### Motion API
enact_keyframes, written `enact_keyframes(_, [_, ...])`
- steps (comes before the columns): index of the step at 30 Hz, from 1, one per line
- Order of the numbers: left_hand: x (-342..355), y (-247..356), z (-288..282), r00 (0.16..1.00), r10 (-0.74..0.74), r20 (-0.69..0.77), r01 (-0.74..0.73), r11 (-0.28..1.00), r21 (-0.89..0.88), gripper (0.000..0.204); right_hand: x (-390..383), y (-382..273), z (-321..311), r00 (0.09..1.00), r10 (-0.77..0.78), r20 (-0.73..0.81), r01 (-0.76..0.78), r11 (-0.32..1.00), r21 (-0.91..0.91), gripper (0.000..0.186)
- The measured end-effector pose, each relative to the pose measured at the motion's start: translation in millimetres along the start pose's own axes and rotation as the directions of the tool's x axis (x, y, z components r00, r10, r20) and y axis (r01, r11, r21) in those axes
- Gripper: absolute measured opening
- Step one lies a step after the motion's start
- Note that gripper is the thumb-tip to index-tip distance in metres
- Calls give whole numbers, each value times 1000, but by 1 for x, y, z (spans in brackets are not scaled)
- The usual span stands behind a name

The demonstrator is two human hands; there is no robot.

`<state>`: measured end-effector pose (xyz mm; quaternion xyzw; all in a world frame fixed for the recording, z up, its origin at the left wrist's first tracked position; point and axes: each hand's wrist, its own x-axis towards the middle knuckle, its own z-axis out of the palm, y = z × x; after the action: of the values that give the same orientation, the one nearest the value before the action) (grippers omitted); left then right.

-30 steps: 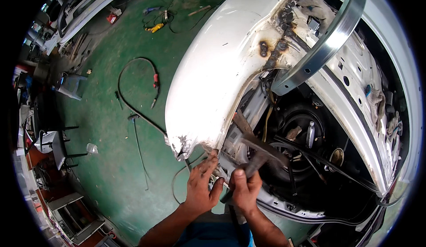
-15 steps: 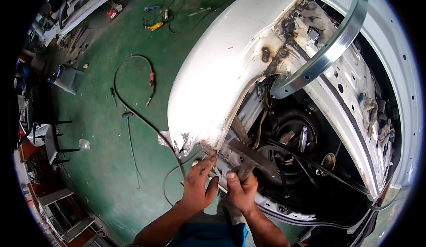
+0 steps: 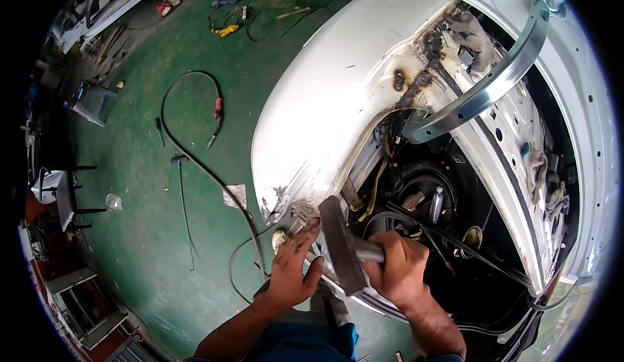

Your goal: The person uses a hammer and a metal dolly to repeatedly strike and shape the damaged front fender of a white car. They adjust the tool positions and reposition their hands to work on different sections of the dent along the fender edge.

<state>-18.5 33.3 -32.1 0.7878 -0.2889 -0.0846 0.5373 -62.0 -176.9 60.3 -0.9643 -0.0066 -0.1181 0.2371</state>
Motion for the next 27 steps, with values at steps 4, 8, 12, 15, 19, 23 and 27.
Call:
enact_keyframes(4, [-1,3,0,1000,6,-21,-5,999,45,59,10,-3,-1,990,-15,137,41,982,-187,29])
enact_keyframes(8, [-2,1,0,1000,-9,6,9,998,63,60,10,-4,-7,988,-100,117,112,988,-104,31])
enact_keyframes(12, [-4,0,0,1000,17,8,-18,999,48,57,5,1,-6,988,-55,146,76,987,-141,34])
enact_keyframes(15, [-8,-4,6,1000,2,-16,0,997,80,50,3,5,1,992,-69,102,77,994,-80,33])
enact_keyframes(19, [-12,2,-3,982,-167,91,162,985,56,42,-10,11,4,969,-81,232,81,997,10,27])
enact_keyframes(23, [-37,-12,-35,979,-184,-89,190,979,70,33,-48,14,6,947,-41,319,-69,943,325,26])
enact_keyframes(27, [-7,2,-70,881,-156,-448,199,979,49,39,-119,14,34,917,279,286,-385,807,448,23])
